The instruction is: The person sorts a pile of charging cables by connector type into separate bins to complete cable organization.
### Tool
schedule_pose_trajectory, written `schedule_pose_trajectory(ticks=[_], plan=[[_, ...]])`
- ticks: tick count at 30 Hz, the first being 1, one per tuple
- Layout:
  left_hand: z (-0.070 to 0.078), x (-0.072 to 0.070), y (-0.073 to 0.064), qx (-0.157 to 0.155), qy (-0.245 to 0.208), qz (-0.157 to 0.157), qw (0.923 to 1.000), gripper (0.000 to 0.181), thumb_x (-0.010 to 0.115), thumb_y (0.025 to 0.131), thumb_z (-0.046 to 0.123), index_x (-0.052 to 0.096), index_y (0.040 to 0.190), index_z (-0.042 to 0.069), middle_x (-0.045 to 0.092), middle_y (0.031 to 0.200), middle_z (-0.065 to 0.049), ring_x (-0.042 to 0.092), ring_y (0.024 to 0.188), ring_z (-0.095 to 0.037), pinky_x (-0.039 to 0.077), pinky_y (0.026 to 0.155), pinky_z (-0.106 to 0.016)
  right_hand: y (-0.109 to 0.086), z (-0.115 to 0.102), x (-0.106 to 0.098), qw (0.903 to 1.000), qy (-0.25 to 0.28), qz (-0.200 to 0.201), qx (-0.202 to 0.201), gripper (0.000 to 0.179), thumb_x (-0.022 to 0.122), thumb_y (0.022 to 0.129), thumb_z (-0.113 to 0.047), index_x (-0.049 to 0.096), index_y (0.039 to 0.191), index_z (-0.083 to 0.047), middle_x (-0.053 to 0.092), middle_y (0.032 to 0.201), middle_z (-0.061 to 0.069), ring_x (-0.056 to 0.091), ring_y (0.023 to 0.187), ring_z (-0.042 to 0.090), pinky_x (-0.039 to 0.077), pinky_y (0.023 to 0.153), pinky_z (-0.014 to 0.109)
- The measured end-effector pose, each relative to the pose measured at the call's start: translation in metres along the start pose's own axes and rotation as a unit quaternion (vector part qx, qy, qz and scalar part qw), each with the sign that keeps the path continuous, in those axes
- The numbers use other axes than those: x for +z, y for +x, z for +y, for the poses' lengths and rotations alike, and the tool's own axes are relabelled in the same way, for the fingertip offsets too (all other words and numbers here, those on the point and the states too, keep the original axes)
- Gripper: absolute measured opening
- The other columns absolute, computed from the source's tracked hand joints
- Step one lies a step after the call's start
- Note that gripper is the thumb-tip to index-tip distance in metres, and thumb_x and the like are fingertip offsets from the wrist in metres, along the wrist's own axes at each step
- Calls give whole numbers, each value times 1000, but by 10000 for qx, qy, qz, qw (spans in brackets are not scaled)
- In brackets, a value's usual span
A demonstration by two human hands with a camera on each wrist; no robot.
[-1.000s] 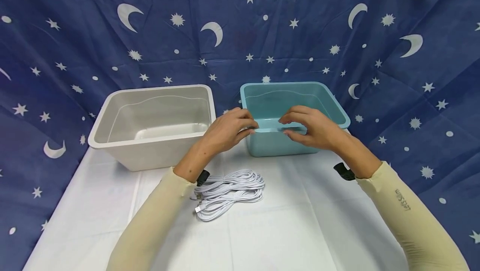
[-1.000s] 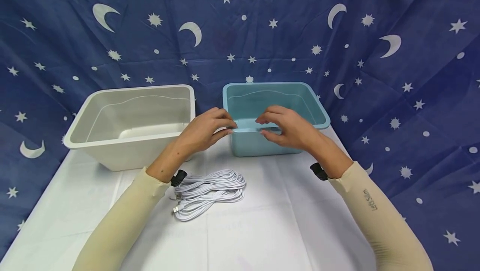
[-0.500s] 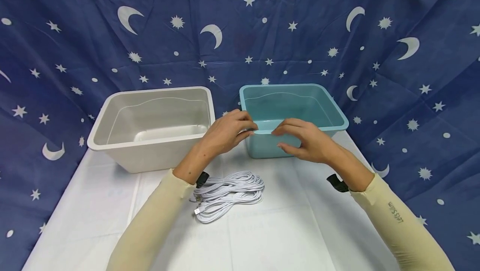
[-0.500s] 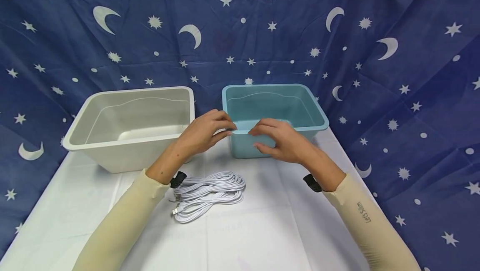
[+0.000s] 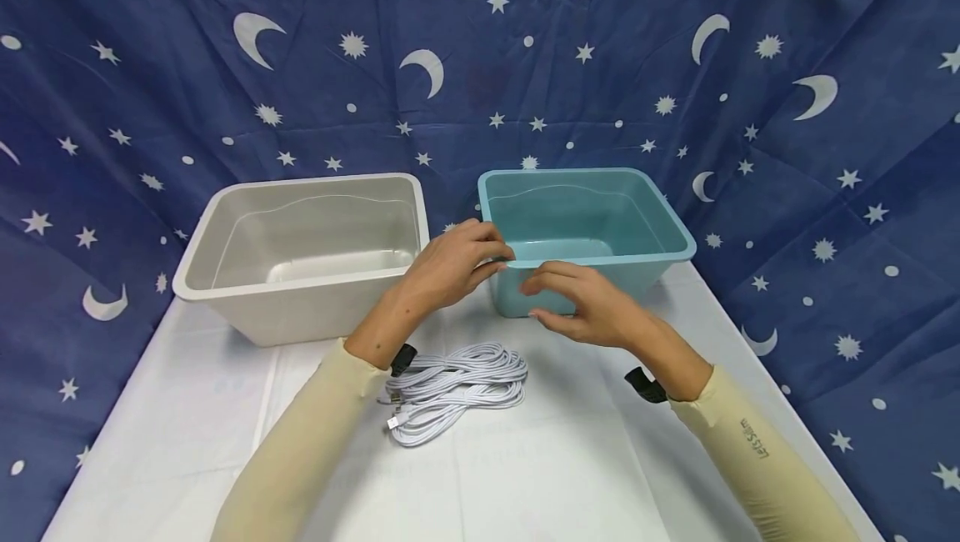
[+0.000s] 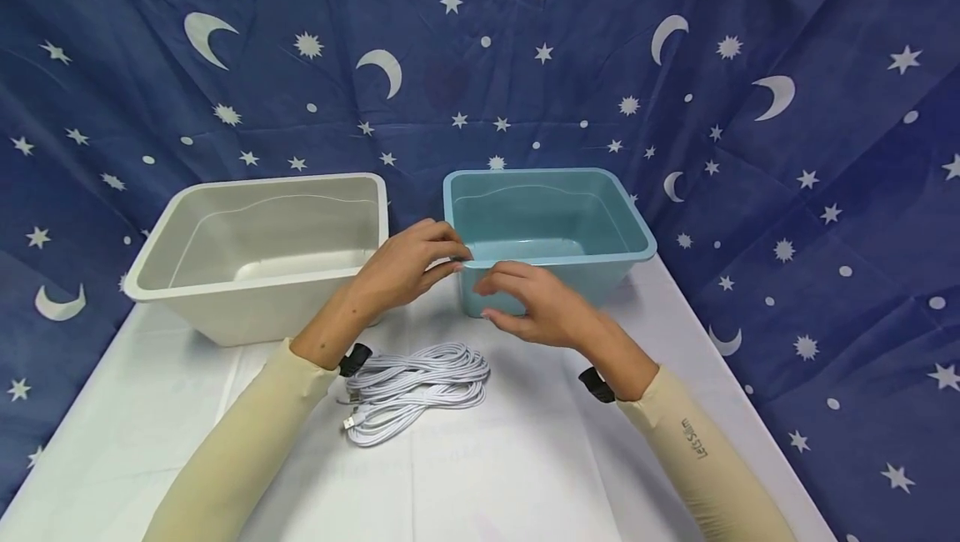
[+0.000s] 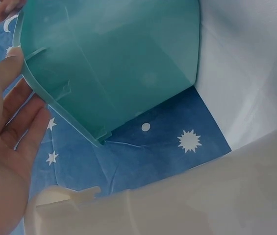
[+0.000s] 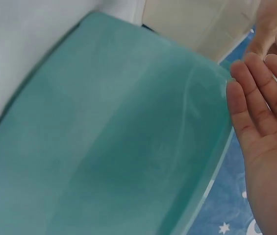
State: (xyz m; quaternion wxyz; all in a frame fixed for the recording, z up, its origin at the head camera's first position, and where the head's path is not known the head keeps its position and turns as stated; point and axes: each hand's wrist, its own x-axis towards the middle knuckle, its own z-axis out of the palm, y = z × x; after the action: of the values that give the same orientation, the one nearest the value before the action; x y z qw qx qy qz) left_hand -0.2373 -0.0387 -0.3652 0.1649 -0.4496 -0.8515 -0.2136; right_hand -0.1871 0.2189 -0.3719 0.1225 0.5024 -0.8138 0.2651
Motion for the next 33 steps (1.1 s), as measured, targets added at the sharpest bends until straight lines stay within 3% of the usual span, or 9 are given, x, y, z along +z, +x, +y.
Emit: schedule_pose_trajectory(ticks=[9,19,28,33], plan=[[0,0,1,28,-58,96,9999,18,71,95,24,76,112,20,61,106,7,53,96,-10,46,79,-25,3,-2,29,9992,308,-198,149,23,71,94,-21,68,116,-16,64,115,-8,62,108,9,50,93,27],[1,1,-1,-107,-69,30,9999,19,69,96,25,76,113,20,59,108,10,52,99,-8,46,82,-24,7,-6,64,9986,191,-474,141,23,70,94,-22,68,116,-16,64,113,-4,61,104,10,50,91,25],[2,1,-2,-16,29,62,10000,19,67,98,24,75,114,20,60,109,9,53,100,-9,47,82,-25,18,-8,89,9959,327,-793,295,21,66,97,-25,68,116,-17,65,115,-6,58,109,6,48,94,25],[-1,1,-4,77,66,104,9999,19,67,98,25,76,114,20,60,109,8,52,100,-10,45,83,-25,25,-7,104,9933,450,-1000,354,22,66,96,-22,69,116,-12,67,115,0,60,109,8,49,95,26]])
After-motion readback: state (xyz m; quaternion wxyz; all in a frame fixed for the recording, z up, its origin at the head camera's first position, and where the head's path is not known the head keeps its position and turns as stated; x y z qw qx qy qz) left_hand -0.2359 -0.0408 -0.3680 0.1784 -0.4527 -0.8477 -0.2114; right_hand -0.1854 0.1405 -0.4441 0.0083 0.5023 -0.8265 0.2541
